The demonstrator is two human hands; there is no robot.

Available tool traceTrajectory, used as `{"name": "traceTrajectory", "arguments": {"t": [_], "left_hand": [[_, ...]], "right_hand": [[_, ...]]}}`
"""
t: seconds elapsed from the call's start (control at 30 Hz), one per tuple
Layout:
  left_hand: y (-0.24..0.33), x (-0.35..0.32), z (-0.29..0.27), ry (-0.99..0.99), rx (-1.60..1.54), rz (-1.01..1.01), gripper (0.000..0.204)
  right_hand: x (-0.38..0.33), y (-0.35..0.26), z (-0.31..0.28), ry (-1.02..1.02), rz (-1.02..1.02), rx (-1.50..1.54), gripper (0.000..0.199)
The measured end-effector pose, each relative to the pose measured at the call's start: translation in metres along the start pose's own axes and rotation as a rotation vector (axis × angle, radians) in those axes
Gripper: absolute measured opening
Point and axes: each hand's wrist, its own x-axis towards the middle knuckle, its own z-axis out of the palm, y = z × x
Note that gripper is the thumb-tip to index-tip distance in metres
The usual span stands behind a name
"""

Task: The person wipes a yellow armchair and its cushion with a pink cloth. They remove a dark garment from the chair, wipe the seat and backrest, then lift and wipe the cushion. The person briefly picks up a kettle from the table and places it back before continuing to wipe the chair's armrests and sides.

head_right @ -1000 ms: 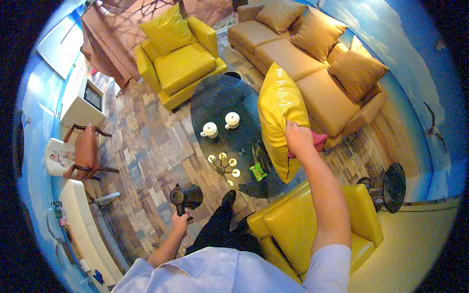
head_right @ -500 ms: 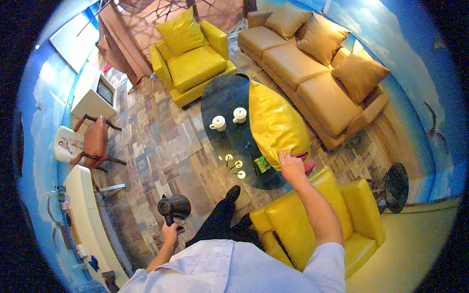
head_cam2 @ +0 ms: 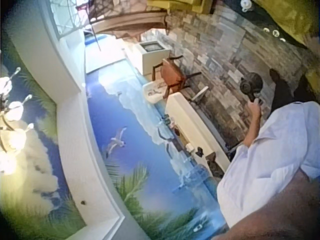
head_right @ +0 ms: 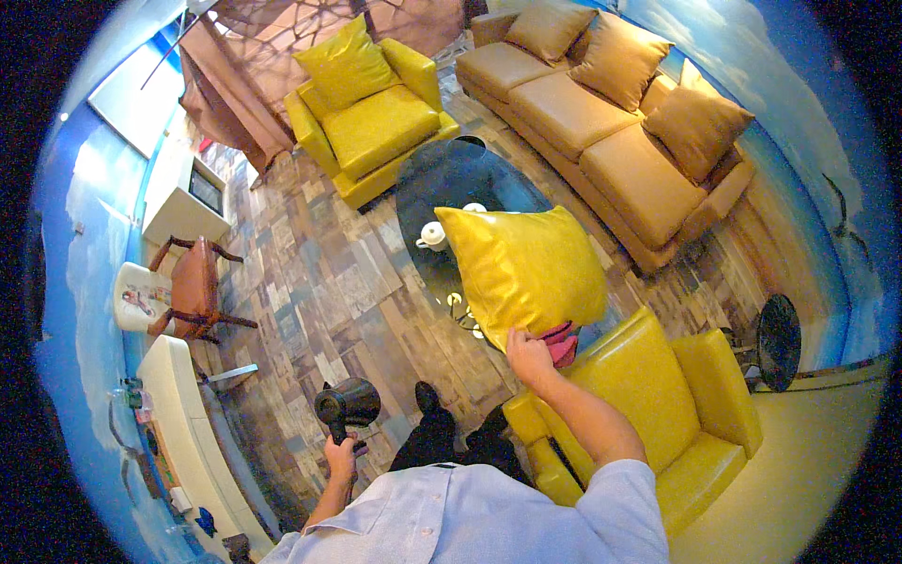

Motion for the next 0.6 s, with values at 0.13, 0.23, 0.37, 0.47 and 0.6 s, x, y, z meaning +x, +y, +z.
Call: {"name": "traceTrajectory", "arguments": {"t": [0.13, 0.23, 0.37, 0.47, 0.6], "left_hand": [[0.021, 0.009, -0.003, -0.012, -0.018, -0.001, 0.020], [0.022, 0.029, -0.015, 0.000, -0.050, 0.013, 0.021], [0.040, 0.053, -0.022, -0.037, 0.002, 0.023, 0.021], [0.053, 0.073, -0.037, -0.041, -0.004, 0.006, 0.023], [0.076, 0.094, -0.049, -0.045, -0.038, 0.007, 0.025]], "right_hand": [[-0.005, -0.024, 0.023, 0.007, -0.147, -0.153, 0.036], [0.001, -0.056, 0.043, -0.163, -0.173, -0.106, 0.046], [0.006, -0.082, 0.068, -0.178, -0.124, -0.116, 0.048], [0.019, -0.111, 0.080, -0.196, -0.060, -0.040, 0.044], [0.031, -0.139, 0.087, -0.295, 0.065, -0.003, 0.034]]}}
